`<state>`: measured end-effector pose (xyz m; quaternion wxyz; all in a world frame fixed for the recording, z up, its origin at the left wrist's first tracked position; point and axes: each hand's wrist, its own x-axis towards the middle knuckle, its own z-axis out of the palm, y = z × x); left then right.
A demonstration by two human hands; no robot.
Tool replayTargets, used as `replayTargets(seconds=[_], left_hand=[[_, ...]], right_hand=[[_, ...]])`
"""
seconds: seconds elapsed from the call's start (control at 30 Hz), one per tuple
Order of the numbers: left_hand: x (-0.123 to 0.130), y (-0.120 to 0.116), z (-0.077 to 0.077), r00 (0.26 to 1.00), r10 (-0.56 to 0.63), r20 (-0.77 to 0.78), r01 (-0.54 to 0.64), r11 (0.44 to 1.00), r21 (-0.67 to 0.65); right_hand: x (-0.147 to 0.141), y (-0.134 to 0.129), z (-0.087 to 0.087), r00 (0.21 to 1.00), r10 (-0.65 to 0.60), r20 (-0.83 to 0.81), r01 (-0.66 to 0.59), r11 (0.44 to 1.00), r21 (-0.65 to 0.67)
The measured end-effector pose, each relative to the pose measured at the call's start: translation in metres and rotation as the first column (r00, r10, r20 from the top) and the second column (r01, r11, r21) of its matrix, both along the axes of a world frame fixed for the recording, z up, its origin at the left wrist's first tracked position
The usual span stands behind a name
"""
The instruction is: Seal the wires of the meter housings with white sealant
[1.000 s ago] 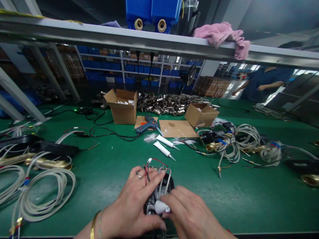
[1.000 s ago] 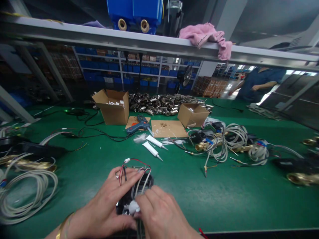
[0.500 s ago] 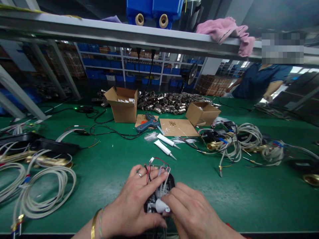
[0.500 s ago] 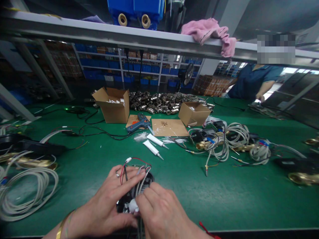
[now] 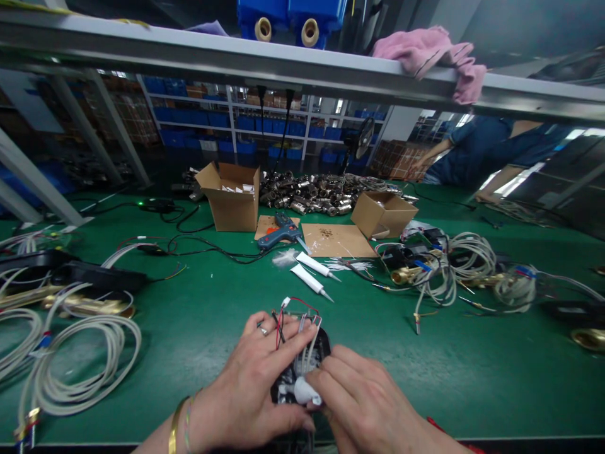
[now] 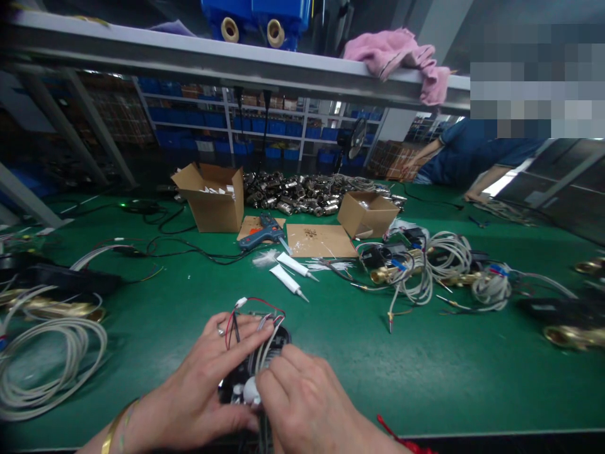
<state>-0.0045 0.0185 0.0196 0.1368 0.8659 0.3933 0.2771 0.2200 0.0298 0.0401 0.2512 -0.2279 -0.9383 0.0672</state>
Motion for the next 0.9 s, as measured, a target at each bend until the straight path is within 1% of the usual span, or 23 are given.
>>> replayTargets(seconds=[0.17,0.47,0.57,0.7,0.8,0.9], left_hand=[[0.001,-0.001,0.000,1.000,0.005,-0.028,-0.004,1.000,0.022],[0.001,-0.001,0.001,0.999,0.010,-0.037,-0.010,1.000,0.005],[0.001,-0.002,0.001,0.999,0.015,-0.040,-0.014,1.000,0.011],[0.002,-0.003,0.002,0.998,0.013,-0.061,-0.011,1.000,0.029],[0.002,-0.002,0.002,0.999,0.014,-0.052,-0.013,1.000,0.025],[0.003,-0.001,0.002,0.999,0.015,-0.031,-0.014,1.000,0.019]], right_hand=[[0.001,0.001,0.002,1.000,0.002,-0.003,-0.002,1.000,0.018],[0.001,0.002,0.008,0.999,0.018,0.035,-0.019,0.999,0.045],[0.002,0.001,0.007,0.999,0.006,0.050,-0.010,0.996,0.086],[0.002,-0.001,0.009,0.999,0.021,0.036,-0.026,0.991,0.130],[0.002,-0.001,0.011,0.999,0.016,0.039,-0.021,0.990,0.137],[0.003,-0.003,0.014,0.998,0.006,0.064,-0.018,0.983,0.182]])
